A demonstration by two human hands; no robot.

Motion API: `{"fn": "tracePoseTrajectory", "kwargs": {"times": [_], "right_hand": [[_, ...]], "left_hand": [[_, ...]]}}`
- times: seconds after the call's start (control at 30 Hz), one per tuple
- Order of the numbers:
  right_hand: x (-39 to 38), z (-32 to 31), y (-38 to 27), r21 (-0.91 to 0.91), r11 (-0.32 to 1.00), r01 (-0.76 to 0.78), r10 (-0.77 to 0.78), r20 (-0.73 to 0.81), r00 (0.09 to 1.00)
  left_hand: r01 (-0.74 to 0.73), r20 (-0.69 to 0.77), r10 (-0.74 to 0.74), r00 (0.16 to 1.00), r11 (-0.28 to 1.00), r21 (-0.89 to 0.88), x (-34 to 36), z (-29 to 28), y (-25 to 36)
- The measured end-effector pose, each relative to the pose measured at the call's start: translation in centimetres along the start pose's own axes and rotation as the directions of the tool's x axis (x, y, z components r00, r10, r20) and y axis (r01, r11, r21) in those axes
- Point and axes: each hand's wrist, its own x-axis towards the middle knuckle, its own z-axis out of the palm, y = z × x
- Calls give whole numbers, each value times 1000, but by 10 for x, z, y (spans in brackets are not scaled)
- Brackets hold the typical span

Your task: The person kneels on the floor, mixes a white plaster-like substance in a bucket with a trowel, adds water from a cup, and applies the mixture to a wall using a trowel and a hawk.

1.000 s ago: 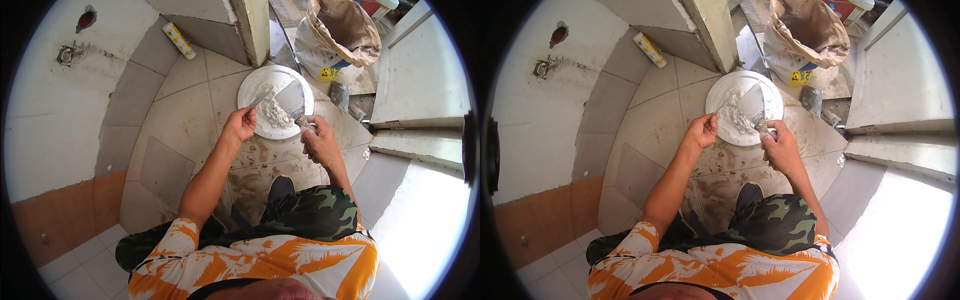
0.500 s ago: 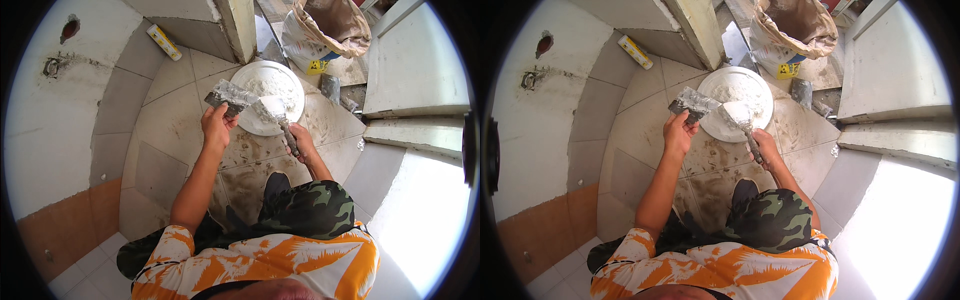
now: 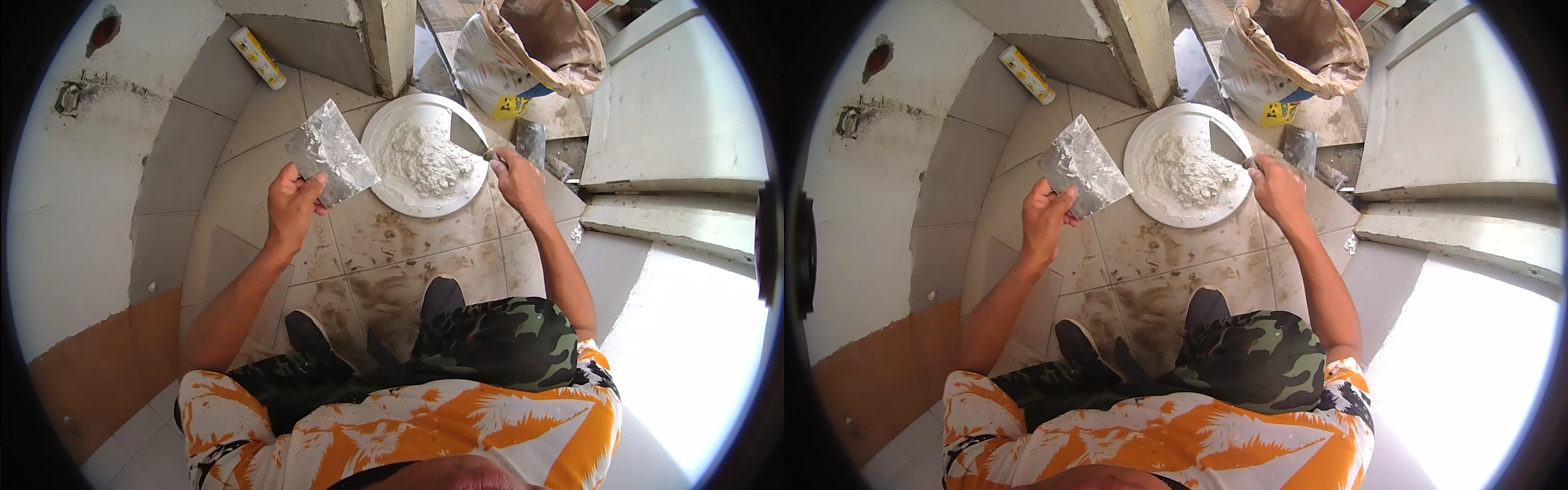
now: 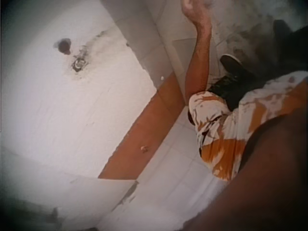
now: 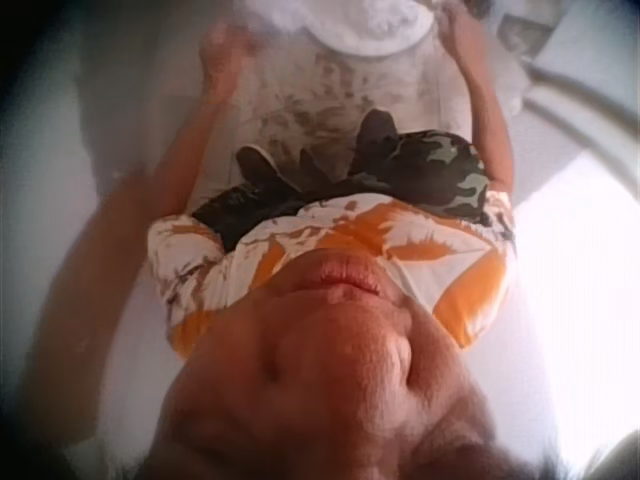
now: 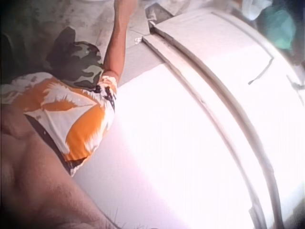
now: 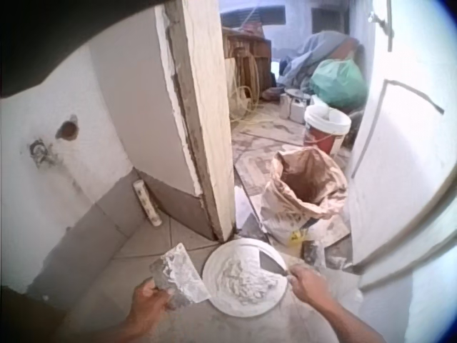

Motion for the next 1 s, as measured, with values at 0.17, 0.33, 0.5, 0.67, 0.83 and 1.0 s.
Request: {"fn": "tracePoseTrajectory", "kwargs": {"times": [0.17,0.33,0.5,0.67,0.83,1.0], "right_hand": [[92,-17,-24,-321,905,280,-241,156,958],[139,-3,-42,-455,714,532,-438,302,847],[161,25,-76,-541,637,550,-376,404,834],[193,47,-85,-641,565,520,-203,503,840],[192,48,-79,-657,524,542,-132,566,814],[166,37,-82,-689,585,428,-70,483,873]], "left_hand": [[19,54,-27,998,990,142,-58,-51,98],[15,65,-18,998,998,54,-112,-76,126],[-39,48,42,998,997,-64,-124,-99,121],[-59,105,79,991,982,-181,-119,-113,114],[83,226,-29,974,968,-236,-116,-129,114],[111,262,-41,964,959,-259,-137,-134,115]]}}
